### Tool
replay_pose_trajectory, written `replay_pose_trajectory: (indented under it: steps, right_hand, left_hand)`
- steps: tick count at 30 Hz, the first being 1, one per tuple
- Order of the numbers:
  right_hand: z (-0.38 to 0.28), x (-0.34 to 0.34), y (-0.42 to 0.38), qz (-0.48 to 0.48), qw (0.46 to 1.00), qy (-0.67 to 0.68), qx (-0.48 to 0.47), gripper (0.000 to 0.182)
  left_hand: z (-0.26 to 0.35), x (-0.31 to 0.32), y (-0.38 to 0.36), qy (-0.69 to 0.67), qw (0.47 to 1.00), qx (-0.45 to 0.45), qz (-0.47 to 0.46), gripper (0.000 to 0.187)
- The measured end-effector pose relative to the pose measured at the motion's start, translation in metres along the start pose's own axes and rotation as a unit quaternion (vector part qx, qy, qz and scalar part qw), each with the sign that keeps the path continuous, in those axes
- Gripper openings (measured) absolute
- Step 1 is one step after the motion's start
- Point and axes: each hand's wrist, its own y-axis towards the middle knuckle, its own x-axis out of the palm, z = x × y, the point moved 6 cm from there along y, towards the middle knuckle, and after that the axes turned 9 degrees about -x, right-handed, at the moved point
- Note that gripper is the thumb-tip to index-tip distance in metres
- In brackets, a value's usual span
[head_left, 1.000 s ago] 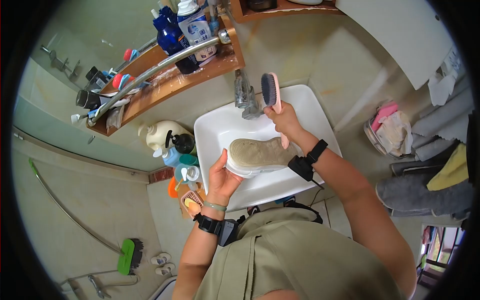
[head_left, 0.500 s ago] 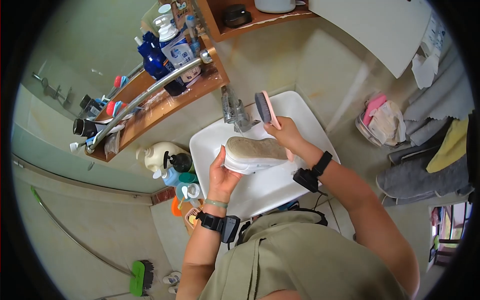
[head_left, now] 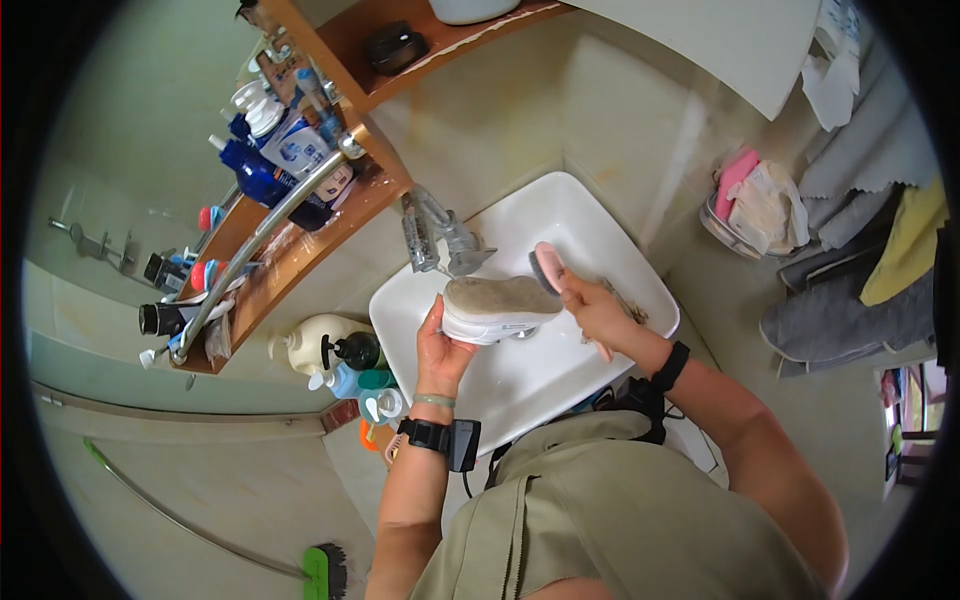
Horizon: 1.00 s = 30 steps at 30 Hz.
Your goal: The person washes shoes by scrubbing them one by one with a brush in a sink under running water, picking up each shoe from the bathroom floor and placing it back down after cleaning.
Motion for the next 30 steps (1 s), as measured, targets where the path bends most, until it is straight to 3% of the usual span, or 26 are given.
replay_pose_trajectory:
  steps: [3, 7, 9, 11, 15, 19, 21, 22, 24, 27, 28, 29, 30]
  right_hand:
    - [-0.022, 0.01, -0.011, -0.026, 0.999, 0.015, 0.037, 0.047]
    - [-0.063, 0.021, -0.018, -0.084, 0.996, 0.032, 0.006, 0.043]
    - [-0.072, 0.038, -0.019, -0.121, 0.992, 0.043, 0.003, 0.042]
    - [-0.094, 0.05, -0.018, -0.036, 0.966, -0.002, -0.255, 0.041]
    - [-0.07, 0.048, -0.002, -0.082, 0.975, -0.081, -0.192, 0.045]
    - [-0.007, 0.039, 0.031, -0.093, 0.967, -0.182, -0.154, 0.053]
    - [0.005, 0.043, 0.037, -0.149, 0.964, -0.212, -0.061, 0.076]
    - [0.004, 0.049, 0.036, -0.14, 0.965, -0.212, -0.061, 0.076]
    - [-0.074, 0.066, -0.002, -0.104, 0.958, -0.162, -0.214, 0.077]
    - [-0.063, 0.064, 0.004, -0.134, 0.958, -0.181, -0.178, 0.082]
    - [-0.014, 0.073, 0.027, -0.039, 0.936, -0.182, -0.298, 0.081]
    - [-0.005, 0.06, 0.027, -0.039, 0.936, -0.182, -0.299, 0.081]
    - [0.017, 0.045, 0.034, -0.064, 0.972, -0.164, -0.154, 0.08]
  left_hand:
    - [0.001, -0.012, 0.01, 0.002, 1.0, 0.006, 0.011, 0.043]
    - [0.005, -0.009, 0.012, 0.023, 1.0, 0.004, 0.004, 0.036]
    - [0.006, -0.012, 0.014, 0.042, 0.999, 0.014, 0.021, 0.041]
    - [0.008, -0.013, 0.015, 0.061, 0.997, 0.024, 0.037, 0.046]
    - [0.008, -0.01, 0.007, 0.098, 0.995, 0.017, 0.032, 0.041]
    - [0.011, -0.02, 0.005, 0.066, 0.995, 0.049, 0.05, 0.039]
    - [0.008, -0.022, 0.0, 0.077, 0.995, 0.047, 0.043, 0.039]
    - [0.011, -0.017, 0.006, 0.089, 0.994, 0.046, 0.03, 0.038]
    - [0.01, -0.016, 0.006, 0.1, 0.993, 0.046, 0.038, 0.04]
    - [0.007, -0.017, 0.001, 0.125, 0.991, 0.045, 0.03, 0.042]
    - [0.007, -0.015, 0.0, 0.13, 0.99, 0.046, 0.025, 0.042]
    - [0.006, -0.015, -0.003, 0.133, 0.99, 0.047, 0.023, 0.043]
    - [0.007, -0.019, -0.003, 0.134, 0.99, 0.047, 0.023, 0.043]
